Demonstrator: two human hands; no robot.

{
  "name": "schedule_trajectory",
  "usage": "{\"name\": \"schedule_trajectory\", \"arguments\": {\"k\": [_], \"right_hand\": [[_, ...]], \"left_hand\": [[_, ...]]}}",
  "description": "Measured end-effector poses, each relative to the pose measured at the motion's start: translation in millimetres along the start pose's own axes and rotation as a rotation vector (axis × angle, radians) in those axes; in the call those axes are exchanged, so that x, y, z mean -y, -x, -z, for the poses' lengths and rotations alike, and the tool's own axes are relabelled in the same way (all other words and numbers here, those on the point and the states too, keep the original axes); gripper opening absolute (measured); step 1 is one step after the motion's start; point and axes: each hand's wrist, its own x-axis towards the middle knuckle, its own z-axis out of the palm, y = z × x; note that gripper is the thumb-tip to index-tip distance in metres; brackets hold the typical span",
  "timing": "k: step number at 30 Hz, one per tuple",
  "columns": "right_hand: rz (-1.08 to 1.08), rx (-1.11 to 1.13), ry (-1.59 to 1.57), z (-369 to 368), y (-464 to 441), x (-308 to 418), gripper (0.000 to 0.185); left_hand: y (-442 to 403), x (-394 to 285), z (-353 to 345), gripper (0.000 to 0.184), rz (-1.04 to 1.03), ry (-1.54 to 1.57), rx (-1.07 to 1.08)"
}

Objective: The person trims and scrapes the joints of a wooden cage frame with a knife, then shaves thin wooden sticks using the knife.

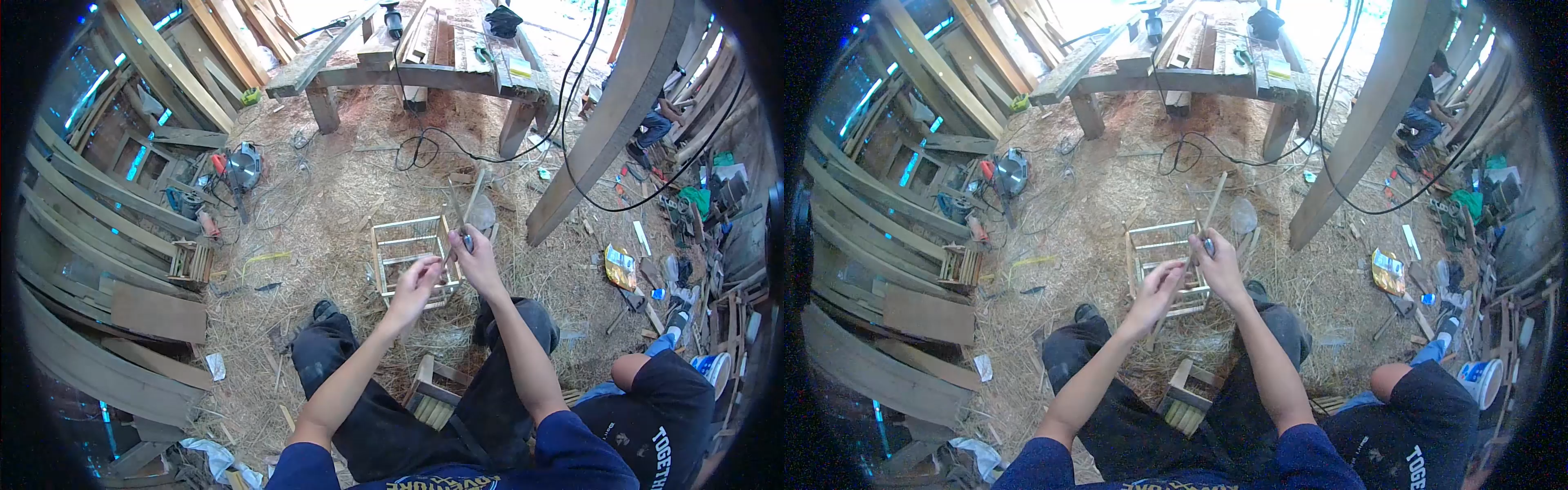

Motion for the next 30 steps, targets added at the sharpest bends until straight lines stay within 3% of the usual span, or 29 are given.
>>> {"name": "schedule_trajectory", "arguments": {"k": [3,5,7,8,11,16,24,27,30], "right_hand": [[-0.004,0.041,-0.052,-5.2,1.8,11.0,0.031],[0.048,-0.016,-0.005,-6.0,0.3,10.0,0.029],[0.001,-0.186,0.254,1.2,3.8,25.9,0.028],[-0.021,-0.271,0.386,5.6,4.5,31.2,0.029],[0.230,-0.411,0.483,22.0,4.0,25.7,0.032],[0.379,-0.113,0.586,28.4,12.3,16.1,0.024],[0.088,0.299,0.647,33.7,10.8,1.2,0.027],[-0.012,0.311,0.583,28.1,15.5,1.9,0.023],[-0.065,0.262,0.386,20.9,13.0,-11.4,0.021]], "left_hand": [[-1.6,-8.4,0.3,0.035,0.185,0.158,0.095],[-10.0,7.4,2.8,0.033,0.052,0.084,0.039],[-11.6,9.5,5.8,0.031,-0.037,-0.040,-0.040],[-22.8,33.1,14.7,0.031,-0.202,-0.177,-0.081],[-6.2,-1.3,19.1,0.032,-0.187,-0.567,-0.157],[8.2,-20.3,20.2,0.031,-0.287,-0.743,-0.103],[6.7,-19.1,39.2,0.024,-0.352,-1.106,-0.092],[1.9,-19.7,40.1,0.021,-0.569,-1.119,-0.224],[1.0,-33.6,31.6,0.025,-0.655,-1.156,-0.469]]}}
